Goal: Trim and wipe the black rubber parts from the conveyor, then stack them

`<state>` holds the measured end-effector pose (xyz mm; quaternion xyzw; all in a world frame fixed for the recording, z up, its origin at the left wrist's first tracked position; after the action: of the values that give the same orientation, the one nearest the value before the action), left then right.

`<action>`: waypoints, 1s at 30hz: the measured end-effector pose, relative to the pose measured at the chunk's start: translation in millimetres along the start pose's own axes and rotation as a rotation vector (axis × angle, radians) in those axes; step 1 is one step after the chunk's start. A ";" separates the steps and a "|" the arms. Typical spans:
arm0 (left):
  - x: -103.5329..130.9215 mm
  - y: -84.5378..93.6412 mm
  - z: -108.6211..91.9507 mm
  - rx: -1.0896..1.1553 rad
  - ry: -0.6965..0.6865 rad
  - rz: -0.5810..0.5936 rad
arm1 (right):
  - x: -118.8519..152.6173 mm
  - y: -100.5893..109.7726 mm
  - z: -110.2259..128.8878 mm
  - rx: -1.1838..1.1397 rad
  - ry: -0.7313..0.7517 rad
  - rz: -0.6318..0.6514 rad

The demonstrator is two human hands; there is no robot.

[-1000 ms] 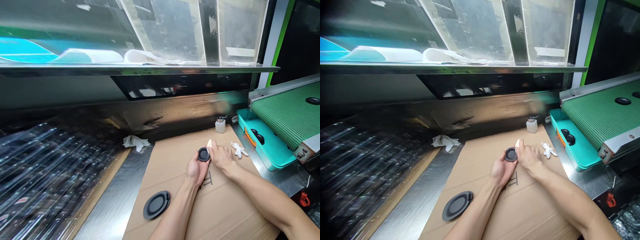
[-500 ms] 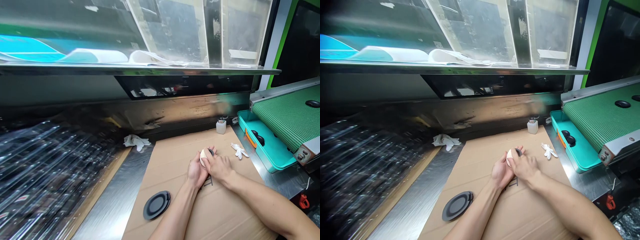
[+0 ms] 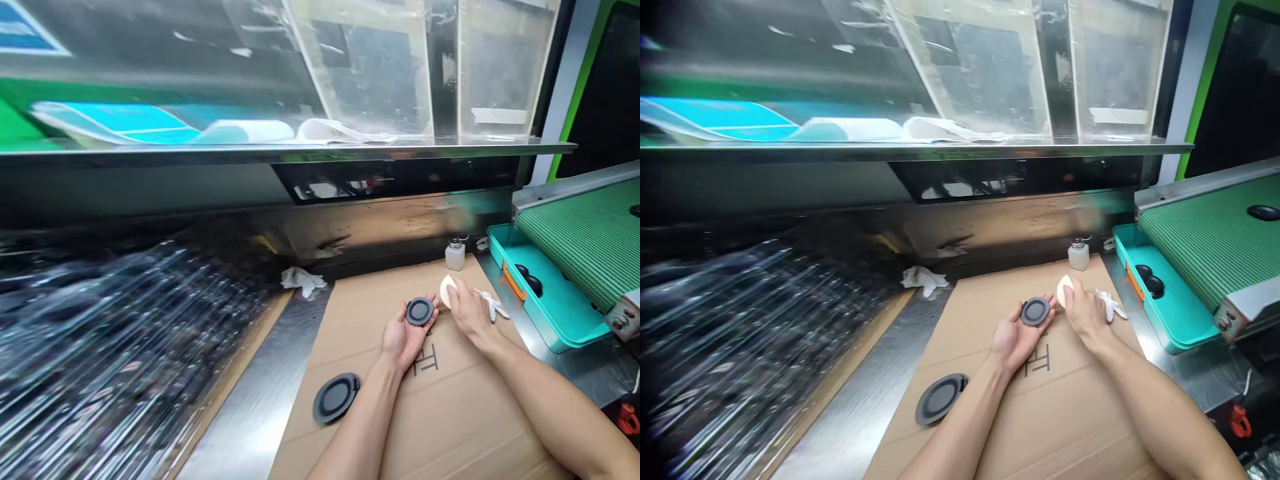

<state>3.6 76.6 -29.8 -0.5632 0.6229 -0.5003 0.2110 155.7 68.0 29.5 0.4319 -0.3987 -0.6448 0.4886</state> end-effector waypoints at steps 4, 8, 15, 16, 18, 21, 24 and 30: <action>2.3 0.0 -12.5 0.046 -0.016 0.031 | -0.1 -4.7 -8.7 -0.076 0.054 0.012; 6.3 -3.5 -18.4 -0.079 -0.093 0.055 | 5.5 -19.0 3.3 -0.108 0.309 0.157; 41.3 -27.6 -38.7 -1.011 -0.911 0.033 | 10.7 -20.0 12.9 -0.125 0.469 0.154; 47.0 -32.4 -37.0 -1.140 -0.999 0.044 | 10.3 -20.0 13.0 -0.127 0.473 0.154; 54.5 -38.6 -33.1 -1.322 -1.115 0.057 | 9.3 -21.0 12.9 -0.131 0.483 0.164; 58.1 -41.6 -30.0 -1.429 -1.183 0.050 | 7.6 -23.0 10.6 -0.137 0.485 0.171; 56.5 -41.2 -29.8 -1.455 -1.179 0.027 | 8.6 -24.9 10.7 -0.165 0.523 0.193; 52.9 -37.3 -32.2 -1.433 -1.137 -0.020 | 10.4 -10.9 16.1 -0.142 0.589 0.127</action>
<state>-19.3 45.7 31.4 -0.7263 0.5819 0.3567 0.0817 135.9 61.6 22.6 0.5391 -0.2200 -0.4865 0.6514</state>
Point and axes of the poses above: each hand's wrist, its own x-axis away from the middle knuckle, its own y-axis out of the back of the hand, z = x × y, the point moved 6 cm from there along -x, towards the middle knuckle, and after that the axes turned 3 degrees about x, right-handed, at the moved point
